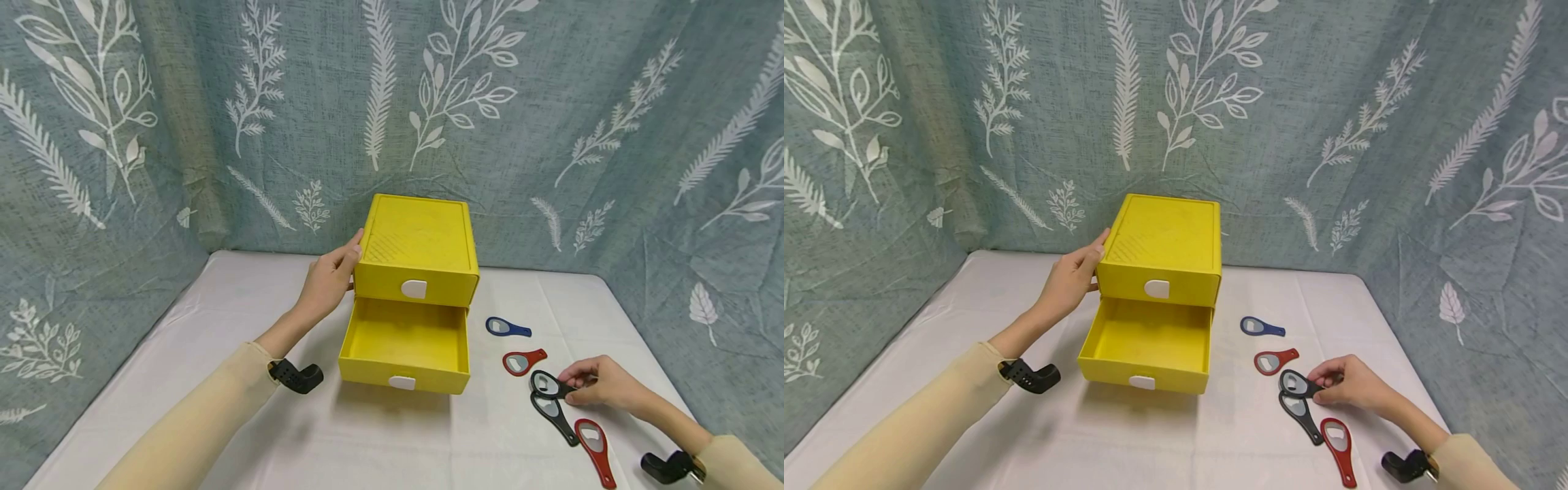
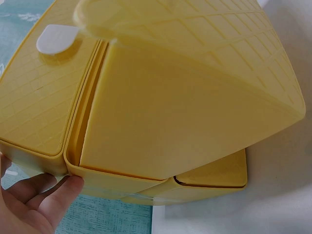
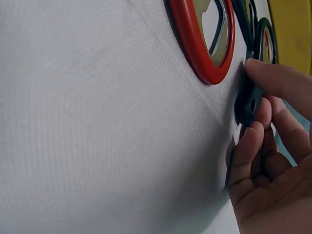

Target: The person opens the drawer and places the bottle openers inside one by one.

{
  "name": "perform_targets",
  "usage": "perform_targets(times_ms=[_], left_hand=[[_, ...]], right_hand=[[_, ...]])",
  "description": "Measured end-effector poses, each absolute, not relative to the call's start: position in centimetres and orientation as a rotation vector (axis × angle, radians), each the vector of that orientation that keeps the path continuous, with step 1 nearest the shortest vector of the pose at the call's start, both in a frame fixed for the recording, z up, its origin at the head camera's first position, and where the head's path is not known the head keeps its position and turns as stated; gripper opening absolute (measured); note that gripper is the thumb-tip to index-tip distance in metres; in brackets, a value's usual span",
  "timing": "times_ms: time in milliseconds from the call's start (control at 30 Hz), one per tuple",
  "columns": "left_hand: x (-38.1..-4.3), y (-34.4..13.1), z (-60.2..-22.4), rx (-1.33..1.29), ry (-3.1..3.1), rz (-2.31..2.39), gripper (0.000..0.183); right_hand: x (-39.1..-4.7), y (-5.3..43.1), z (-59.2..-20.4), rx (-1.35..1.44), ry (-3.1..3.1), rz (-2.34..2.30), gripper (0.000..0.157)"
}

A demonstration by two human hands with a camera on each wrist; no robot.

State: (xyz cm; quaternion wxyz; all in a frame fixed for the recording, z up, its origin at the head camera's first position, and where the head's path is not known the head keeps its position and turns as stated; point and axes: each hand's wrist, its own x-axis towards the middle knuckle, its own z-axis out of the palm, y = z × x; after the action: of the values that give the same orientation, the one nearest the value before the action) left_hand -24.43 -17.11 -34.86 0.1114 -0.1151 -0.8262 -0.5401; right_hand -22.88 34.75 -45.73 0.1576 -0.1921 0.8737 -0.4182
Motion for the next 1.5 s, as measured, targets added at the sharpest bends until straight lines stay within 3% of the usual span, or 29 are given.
perform_targets(times_ms=[667,1033,1500], left_hand=[[-24.54,-17.08,-34.93,-0.345,-2.424,-1.579,0.054],[-24.44,-17.02,-34.88,-0.345,-2.426,-1.562,0.055],[-24.49,-17.06,-34.89,-0.36,-2.42,-1.574,0.054]], right_hand=[[-23.02,34.72,-45.76,-0.561,2.487,-1.208,0.026],[-23.14,35.25,-45.48,-0.571,2.409,-1.232,0.015],[-23.14,35.2,-45.15,-0.377,2.392,-1.384,0.023]])
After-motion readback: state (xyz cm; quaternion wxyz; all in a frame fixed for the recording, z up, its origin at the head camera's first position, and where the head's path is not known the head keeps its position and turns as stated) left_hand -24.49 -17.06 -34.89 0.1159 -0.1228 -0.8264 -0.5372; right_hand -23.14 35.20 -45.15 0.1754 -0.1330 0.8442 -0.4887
